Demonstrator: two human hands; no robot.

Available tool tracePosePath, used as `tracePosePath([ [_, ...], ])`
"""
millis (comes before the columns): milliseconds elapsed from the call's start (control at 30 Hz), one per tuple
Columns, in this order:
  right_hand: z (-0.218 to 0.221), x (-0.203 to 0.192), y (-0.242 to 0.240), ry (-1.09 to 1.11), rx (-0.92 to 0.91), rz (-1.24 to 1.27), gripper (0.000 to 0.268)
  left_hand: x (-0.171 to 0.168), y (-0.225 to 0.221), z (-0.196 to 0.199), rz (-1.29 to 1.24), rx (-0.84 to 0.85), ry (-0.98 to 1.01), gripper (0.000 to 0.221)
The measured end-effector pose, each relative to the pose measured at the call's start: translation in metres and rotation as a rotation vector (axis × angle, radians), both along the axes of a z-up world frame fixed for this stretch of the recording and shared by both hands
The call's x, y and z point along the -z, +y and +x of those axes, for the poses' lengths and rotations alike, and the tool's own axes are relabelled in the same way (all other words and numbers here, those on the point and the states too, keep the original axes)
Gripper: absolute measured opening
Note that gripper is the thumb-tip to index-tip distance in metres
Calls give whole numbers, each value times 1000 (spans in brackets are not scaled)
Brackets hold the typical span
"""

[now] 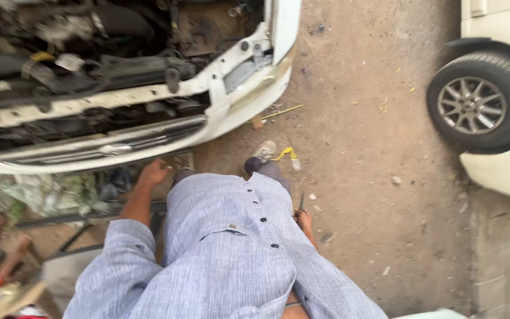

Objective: The person uses a T-handle wrench and a ratchet to loosen and tighten various bolts on a car engine and around the battery compartment.

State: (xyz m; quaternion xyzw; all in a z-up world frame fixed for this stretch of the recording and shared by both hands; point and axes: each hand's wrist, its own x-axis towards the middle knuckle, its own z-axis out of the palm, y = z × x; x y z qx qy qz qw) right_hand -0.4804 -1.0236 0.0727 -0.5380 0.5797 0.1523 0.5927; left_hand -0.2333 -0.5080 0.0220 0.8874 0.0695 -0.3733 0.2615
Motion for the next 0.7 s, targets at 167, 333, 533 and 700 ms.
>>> tracePosePath([
  [167, 34, -3, -119, 100, -238, -257, 15, -12, -96, 7, 15, -288, 81, 55],
  [333, 86, -36, -230, 124, -216, -361, 17, -12, -217, 38, -129, -278, -83, 55],
  [533, 160, -49, -302, 124, -452, -608, 24, 13, -304, 76, -147, -123, 38, 51],
  [700, 223, -41, -340, 100, -751, -808, 27, 23, -328, 106, -17, -118, 96, 54],
])
